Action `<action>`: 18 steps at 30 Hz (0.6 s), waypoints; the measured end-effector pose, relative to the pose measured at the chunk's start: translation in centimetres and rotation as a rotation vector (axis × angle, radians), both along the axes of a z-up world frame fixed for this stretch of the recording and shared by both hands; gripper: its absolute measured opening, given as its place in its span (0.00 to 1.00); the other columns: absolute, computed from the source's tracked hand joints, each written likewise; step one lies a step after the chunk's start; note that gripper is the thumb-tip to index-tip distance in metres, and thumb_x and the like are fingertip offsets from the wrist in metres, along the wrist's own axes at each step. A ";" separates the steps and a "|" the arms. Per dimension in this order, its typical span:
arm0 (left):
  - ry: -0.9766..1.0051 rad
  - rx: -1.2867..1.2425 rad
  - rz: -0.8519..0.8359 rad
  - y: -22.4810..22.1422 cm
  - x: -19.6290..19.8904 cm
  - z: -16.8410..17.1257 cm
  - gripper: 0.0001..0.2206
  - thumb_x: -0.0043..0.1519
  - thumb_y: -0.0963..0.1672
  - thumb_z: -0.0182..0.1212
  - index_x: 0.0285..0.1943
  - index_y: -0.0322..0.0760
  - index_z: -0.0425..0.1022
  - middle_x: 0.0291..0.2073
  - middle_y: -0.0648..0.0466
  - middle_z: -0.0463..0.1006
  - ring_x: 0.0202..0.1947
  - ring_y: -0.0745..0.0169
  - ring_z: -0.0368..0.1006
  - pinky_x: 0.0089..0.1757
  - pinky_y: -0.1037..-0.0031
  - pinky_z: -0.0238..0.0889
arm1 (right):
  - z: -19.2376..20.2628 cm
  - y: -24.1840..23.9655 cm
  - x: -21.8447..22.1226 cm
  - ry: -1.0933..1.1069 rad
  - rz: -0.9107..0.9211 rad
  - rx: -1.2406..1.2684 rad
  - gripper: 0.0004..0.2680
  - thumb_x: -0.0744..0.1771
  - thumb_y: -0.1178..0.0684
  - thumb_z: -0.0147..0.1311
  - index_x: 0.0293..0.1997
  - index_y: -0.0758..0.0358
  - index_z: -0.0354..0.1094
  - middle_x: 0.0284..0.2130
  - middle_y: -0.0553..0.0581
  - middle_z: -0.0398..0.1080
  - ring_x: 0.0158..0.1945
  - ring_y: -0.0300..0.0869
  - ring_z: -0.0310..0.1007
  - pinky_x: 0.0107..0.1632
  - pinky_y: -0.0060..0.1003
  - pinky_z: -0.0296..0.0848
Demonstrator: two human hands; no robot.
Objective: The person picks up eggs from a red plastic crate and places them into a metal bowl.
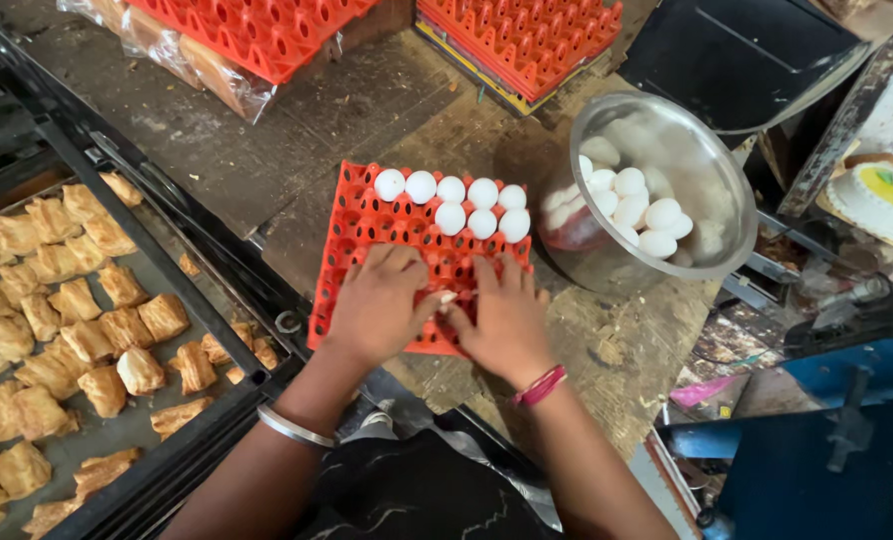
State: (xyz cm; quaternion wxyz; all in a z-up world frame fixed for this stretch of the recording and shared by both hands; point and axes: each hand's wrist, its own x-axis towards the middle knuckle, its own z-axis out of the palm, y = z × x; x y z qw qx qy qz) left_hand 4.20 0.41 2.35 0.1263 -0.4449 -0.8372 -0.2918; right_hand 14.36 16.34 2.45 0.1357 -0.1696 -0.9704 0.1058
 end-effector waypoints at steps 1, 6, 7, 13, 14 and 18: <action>0.003 -0.003 -0.002 -0.1 -0.2 0.2 0.13 0.57 0.50 0.67 0.39 0.38 0.77 0.46 0.52 0.76 0.55 0.48 0.68 0.49 0.54 0.65 | 0.2 -0.7 0.4 0.002 0.036 -0.039 0.27 0.62 0.40 0.60 0.66 0.61 0.61 0.63 0.71 0.58 0.63 0.66 0.58 0.58 0.65 0.59; -0.087 -0.214 0.067 -0.7 -1.1 0.5 0.16 0.59 0.54 0.64 0.37 0.40 0.79 0.32 0.48 0.79 0.40 0.44 0.76 0.38 0.53 0.70 | 2.6 -2.0 2.3 0.108 0.207 -0.096 0.26 0.64 0.42 0.60 0.65 0.67 0.61 0.58 0.74 0.61 0.58 0.66 0.62 0.59 0.55 0.65; -0.082 -0.216 0.063 -0.7 -1.2 0.6 0.16 0.59 0.54 0.64 0.37 0.40 0.79 0.32 0.48 0.79 0.40 0.44 0.76 0.38 0.53 0.70 | 3.4 -1.9 2.7 -0.008 0.136 -0.231 0.22 0.64 0.42 0.56 0.62 0.61 0.63 0.56 0.66 0.66 0.55 0.59 0.69 0.56 0.50 0.68; -0.102 -0.358 0.073 1.4 -2.5 1.3 0.21 0.63 0.56 0.64 0.35 0.36 0.79 0.35 0.46 0.78 0.43 0.43 0.76 0.42 0.54 0.70 | 4.1 2.0 2.0 0.175 0.000 -0.177 0.14 0.66 0.51 0.56 0.58 0.58 0.68 0.48 0.61 0.74 0.51 0.56 0.75 0.53 0.47 0.73; -0.022 -0.106 0.003 2.0 -2.7 1.1 0.14 0.58 0.50 0.65 0.41 0.35 0.77 0.38 0.44 0.77 0.45 0.41 0.75 0.44 0.55 0.69 | 3.6 2.7 1.5 0.405 0.131 -0.003 0.15 0.65 0.58 0.59 0.59 0.63 0.66 0.50 0.66 0.70 0.53 0.61 0.71 0.55 0.51 0.71; 0.011 0.058 -0.112 5.0 -4.3 0.3 0.22 0.51 0.37 0.65 0.57 0.36 0.74 0.47 0.45 0.76 0.50 0.41 0.72 0.49 0.57 0.68 | 1.8 4.5 -0.2 0.355 0.216 -0.032 0.20 0.60 0.62 0.60 0.59 0.64 0.65 0.51 0.68 0.69 0.50 0.63 0.71 0.52 0.51 0.72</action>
